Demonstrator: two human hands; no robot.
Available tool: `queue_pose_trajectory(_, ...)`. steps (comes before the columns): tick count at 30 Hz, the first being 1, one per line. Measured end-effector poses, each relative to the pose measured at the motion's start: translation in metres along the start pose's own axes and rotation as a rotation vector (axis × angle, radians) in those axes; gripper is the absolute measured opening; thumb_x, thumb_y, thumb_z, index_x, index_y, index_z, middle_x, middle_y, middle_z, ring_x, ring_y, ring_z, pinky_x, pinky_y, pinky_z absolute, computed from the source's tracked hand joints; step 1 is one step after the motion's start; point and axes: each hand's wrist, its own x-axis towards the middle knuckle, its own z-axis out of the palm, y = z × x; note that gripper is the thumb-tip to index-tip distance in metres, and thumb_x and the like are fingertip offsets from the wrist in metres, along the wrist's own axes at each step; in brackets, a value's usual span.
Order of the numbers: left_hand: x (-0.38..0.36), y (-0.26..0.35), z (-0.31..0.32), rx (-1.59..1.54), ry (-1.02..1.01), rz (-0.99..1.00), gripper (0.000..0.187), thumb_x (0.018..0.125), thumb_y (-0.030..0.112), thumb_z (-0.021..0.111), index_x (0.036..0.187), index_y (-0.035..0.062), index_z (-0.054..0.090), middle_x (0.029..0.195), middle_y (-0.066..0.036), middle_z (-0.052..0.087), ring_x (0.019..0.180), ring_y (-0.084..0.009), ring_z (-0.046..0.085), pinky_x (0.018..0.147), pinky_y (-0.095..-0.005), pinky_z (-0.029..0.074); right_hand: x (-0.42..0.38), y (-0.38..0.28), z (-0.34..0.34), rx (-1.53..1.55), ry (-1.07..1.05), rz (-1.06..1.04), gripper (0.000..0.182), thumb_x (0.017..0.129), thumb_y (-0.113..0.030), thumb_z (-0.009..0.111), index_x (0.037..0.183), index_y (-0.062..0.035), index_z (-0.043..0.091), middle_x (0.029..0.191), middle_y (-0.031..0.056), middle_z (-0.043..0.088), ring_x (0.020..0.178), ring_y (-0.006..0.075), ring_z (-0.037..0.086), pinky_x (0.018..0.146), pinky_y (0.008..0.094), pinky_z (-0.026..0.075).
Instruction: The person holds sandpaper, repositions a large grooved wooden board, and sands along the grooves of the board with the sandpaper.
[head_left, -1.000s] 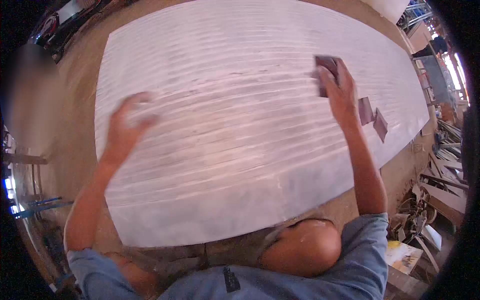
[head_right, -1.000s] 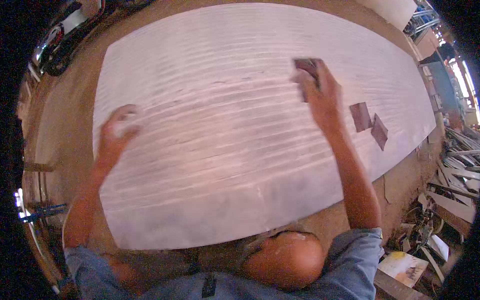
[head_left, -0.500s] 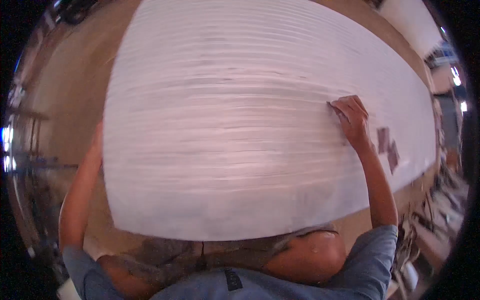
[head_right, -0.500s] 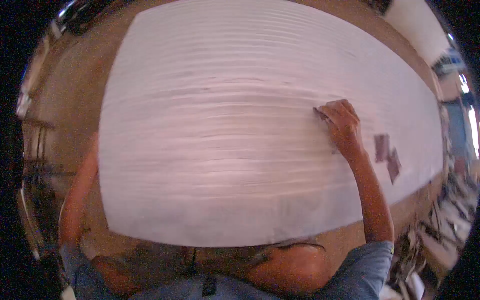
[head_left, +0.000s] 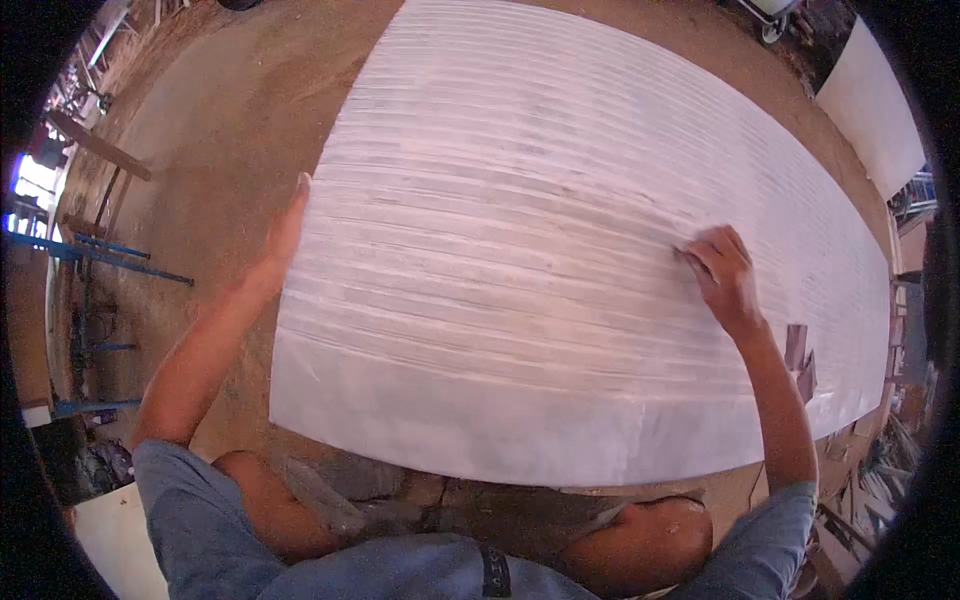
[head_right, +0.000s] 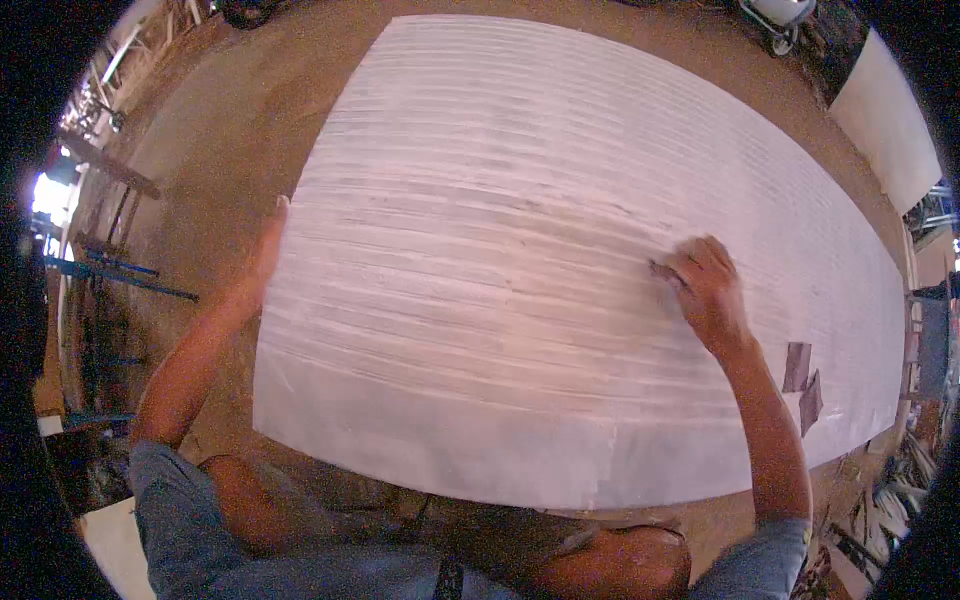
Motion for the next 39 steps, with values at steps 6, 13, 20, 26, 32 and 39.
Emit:
queue_pose_trajectory(6,0.026,-0.023,-0.004,-0.293,-0.193,-0.095,0.091,0.093,0.074,0.031,0.140,-0.0014,0.049,0.141,-0.025,0.049,0.131,-0.0348,0.046,0.111,-0.0406,0.032,0.098,-0.110,0.044,0.129,0.006,-0.296,0.017,0.081,-0.015,0.070,0.094,-0.0056,0.066,0.092,0.0121,0.063,0.093,0.0315,0.060,0.087,0.0430,0.048)
queue_pose_trajectory(13,0.018,-0.019,-0.013,-0.262,-0.212,-0.046,0.090,0.095,0.073,0.024,0.140,-0.0017,0.049,0.141,-0.025,0.050,0.130,-0.0356,0.047,0.110,-0.0395,0.033,0.260,-0.309,0.126,0.311,0.061,-0.521,0.021,0.078,-0.004,0.059,0.099,-0.0027,0.060,0.101,0.0191,0.061,0.102,0.0377,0.058,0.093,0.0471,0.047)
queue_pose_trajectory(20,0.002,-0.038,-0.018,-0.581,-0.461,-0.047,0.087,0.095,0.067,0.041,0.140,-0.0073,0.044,0.133,-0.025,0.055,0.124,-0.0328,0.052,0.108,-0.0399,0.037,0.187,-0.227,0.074,0.073,-0.049,-0.333,0.014,0.077,0.003,0.066,0.088,-0.0054,0.066,0.085,0.0107,0.062,0.082,0.0264,0.059,0.075,0.0411,0.049)
queue_pose_trajectory(26,-0.021,-0.024,-0.031,-0.294,-0.452,0.123,0.091,0.068,0.035,0.088,0.134,-0.0088,0.043,0.120,-0.023,0.061,0.105,-0.0280,0.064,0.092,-0.0365,0.051,0.233,-0.275,0.127,0.155,0.095,-0.448,0.029,0.074,-0.003,0.064,0.103,-0.0063,0.063,0.103,0.0145,0.062,0.100,0.0358,0.059,0.089,0.0462,0.049)
queue_pose_trajectory(32,-0.026,-0.020,-0.035,-0.301,-0.443,0.157,0.088,0.069,0.033,0.087,0.133,-0.0101,0.044,0.119,-0.023,0.061,0.108,-0.0271,0.063,0.092,-0.0356,0.051,0.253,-0.302,0.126,0.259,0.067,-0.440,0.025,0.071,-0.002,0.065,0.095,-0.0064,0.060,0.092,0.0141,0.059,0.092,0.0358,0.060,0.082,0.0466,0.050)
queue_pose_trajectory(39,-0.003,-0.050,-0.009,-0.251,-0.365,0.160,0.086,0.069,0.036,0.087,0.134,-0.0052,0.048,0.120,-0.022,0.062,0.109,-0.0267,0.062,0.092,-0.0374,0.052,0.268,-0.332,0.155,0.167,0.307,-0.566,0.018,0.078,-0.009,0.062,0.096,-0.0076,0.062,0.097,0.0121,0.062,0.101,0.0297,0.060,0.089,0.0447,0.047)
